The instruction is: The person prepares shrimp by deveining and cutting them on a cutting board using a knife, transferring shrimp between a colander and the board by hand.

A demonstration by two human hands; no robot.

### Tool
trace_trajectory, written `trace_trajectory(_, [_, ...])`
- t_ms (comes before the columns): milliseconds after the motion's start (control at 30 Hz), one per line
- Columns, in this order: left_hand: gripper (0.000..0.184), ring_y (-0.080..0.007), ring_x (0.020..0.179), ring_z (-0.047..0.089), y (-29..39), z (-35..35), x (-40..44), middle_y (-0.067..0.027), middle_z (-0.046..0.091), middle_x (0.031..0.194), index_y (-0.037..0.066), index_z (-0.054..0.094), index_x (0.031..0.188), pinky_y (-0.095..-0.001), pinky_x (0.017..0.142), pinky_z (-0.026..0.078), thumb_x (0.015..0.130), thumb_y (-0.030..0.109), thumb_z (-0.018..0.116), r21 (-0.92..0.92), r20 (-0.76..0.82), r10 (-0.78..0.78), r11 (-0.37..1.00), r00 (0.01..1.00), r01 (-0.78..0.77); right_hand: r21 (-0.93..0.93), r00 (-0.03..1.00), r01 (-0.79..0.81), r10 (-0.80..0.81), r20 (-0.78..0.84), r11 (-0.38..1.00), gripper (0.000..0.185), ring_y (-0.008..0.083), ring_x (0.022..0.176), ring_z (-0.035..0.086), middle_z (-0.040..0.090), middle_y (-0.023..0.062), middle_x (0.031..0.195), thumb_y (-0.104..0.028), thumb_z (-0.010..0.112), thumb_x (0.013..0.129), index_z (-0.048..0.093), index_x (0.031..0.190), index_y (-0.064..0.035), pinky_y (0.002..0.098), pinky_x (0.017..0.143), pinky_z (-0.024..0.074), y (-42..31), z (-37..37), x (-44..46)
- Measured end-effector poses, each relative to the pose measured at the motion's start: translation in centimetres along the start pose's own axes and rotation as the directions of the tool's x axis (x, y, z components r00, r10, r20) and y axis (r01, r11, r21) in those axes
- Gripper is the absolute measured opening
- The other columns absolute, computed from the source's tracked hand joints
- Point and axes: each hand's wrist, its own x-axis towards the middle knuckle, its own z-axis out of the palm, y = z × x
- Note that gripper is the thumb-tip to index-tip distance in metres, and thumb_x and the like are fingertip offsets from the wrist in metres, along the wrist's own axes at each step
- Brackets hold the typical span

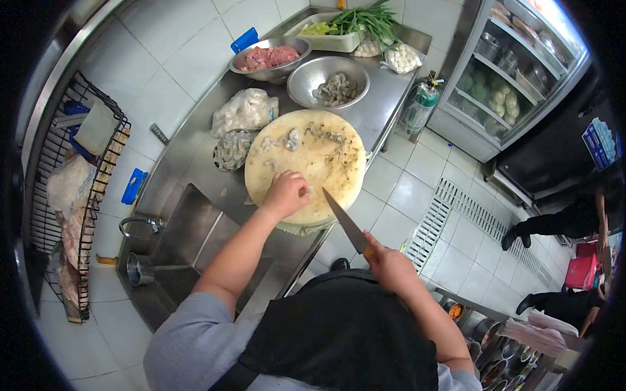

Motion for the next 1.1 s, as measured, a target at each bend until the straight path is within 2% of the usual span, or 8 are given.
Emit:
trace_trajectory(200, [0.008,-0.0285,0.091,0.067,0.8,0.7,-1.4,-0.0073,0.073,0.087,0.009,0.076,0.086,-0.0441,0.089,0.048,0.085,0.017,0.073,-0.164,-0.08,-0.082,0.984,0.993,0.068,0.121,1.0,-0.012,0.014,-0.014,0.993,0.06,0.0431,0.095,0.072,0.073,0.0265,0.104,-0.024,0.059,0.103,0.038,0.16,-0.0211,0.0477,0.087,0.0563,-0.9,-1.3,-0.1])
trace_trajectory(267, [0.009,-0.0288,0.089,0.068,0.9,1.1,-1.5,-0.0078,0.074,0.087,0.009,0.077,0.088,-0.0446,0.087,0.048,0.086,0.017,0.073,-0.198,-0.083,-0.091,0.977,0.992,0.074,0.398,0.996,-0.002,-0.036,0.087,0.917,0.059,0.036,0.104,0.073,0.074,0.0235,0.113,-0.025,0.061,0.104,0.041,0.159,-0.0193,0.0415,0.094,0.0547,-1.2,-1.8,-0.1])
trace_trajectory(433, [0.009,-0.0274,0.088,0.068,1.1,1.1,-1.8,-0.0058,0.073,0.085,0.01,0.077,0.087,-0.045,0.081,0.047,0.087,0.018,0.073,-0.111,-0.125,-0.105,0.99,0.987,0.091,0.416,0.99,-0.005,-0.053,0.128,0.909,0.059,0.0311,0.112,0.071,0.072,0.0211,0.123,-0.025,0.062,0.104,0.041,0.159,-0.0187,0.0374,0.099,0.0524,-1.7,-1.3,0.5])
trace_trajectory(500, [0.009,-0.0272,0.088,0.067,0.9,1.2,-1.8,-0.0054,0.073,0.084,0.01,0.076,0.087,-0.0449,0.081,0.047,0.087,0.019,0.073,-0.091,-0.123,-0.105,0.991,0.987,0.095,0.44,0.973,-0.14,0.041,0.225,0.887,0.059,0.0311,0.114,0.071,0.071,0.0213,0.125,-0.025,0.062,0.104,0.041,0.159,-0.0186,0.0378,0.101,0.0517,-2.9,-2.1,0.2])
trace_trajectory(633, [0.009,-0.0275,0.096,0.067,1.2,1.0,-1.7,-0.0047,0.073,0.089,0.013,0.076,0.085,-0.0468,0.086,0.045,0.087,0.019,0.069,-0.072,-0.053,-0.165,0.984,0.985,0.161,0.491,0.997,-0.029,-0.012,0.08,0.871,0.058,0.0315,0.114,0.07,0.071,0.0213,0.126,-0.026,0.061,0.104,0.041,0.159,-0.0187,0.0384,0.101,0.0519,-1.9,-0.7,0.3])
trace_trajectory(933, [0.01,-0.0263,0.099,0.066,1.4,0.7,-1.5,-0.0038,0.073,0.091,0.014,0.075,0.085,-0.047,0.086,0.045,0.088,0.02,0.068,-0.052,-0.03,-0.171,0.984,0.985,0.169,0.403,0.989,-0.074,0.014,0.15,0.912,0.058,0.0344,0.119,0.068,0.07,0.022,0.127,-0.026,0.061,0.104,0.042,0.159,-0.0196,0.0395,0.104,0.0503,-2.0,-0.7,0.5])
trace_trajectory(1033, [0.01,-0.0265,0.099,0.066,1.4,0.7,-1.4,-0.0036,0.073,0.091,0.014,0.075,0.086,-0.0471,0.086,0.045,0.088,0.019,0.068,-0.047,-0.027,-0.159,0.986,0.987,0.158,0.395,0.994,0.006,-0.049,0.1,0.919,0.059,0.0317,0.104,0.073,0.071,0.0208,0.125,-0.027,0.061,0.104,0.042,0.159,-0.0197,0.0387,0.095,0.0553,-1.3,0.2,1.0])
trace_trajectory(1100, [0.009,-0.0265,0.099,0.066,1.4,0.7,-1.4,-0.0037,0.073,0.092,0.014,0.075,0.085,-0.0472,0.086,0.045,0.088,0.019,0.067,-0.04,-0.029,-0.154,0.987,0.988,0.153,0.469,0.991,0.011,-0.073,0.113,0.883,0.06,0.0099,0.049,0.05,0.053,0.002,0.072,-0.022,0.056,0.106,0.036,0.163,-0.0227,0.0295,0.051,0.0484,-1.1,0.5,1.6])
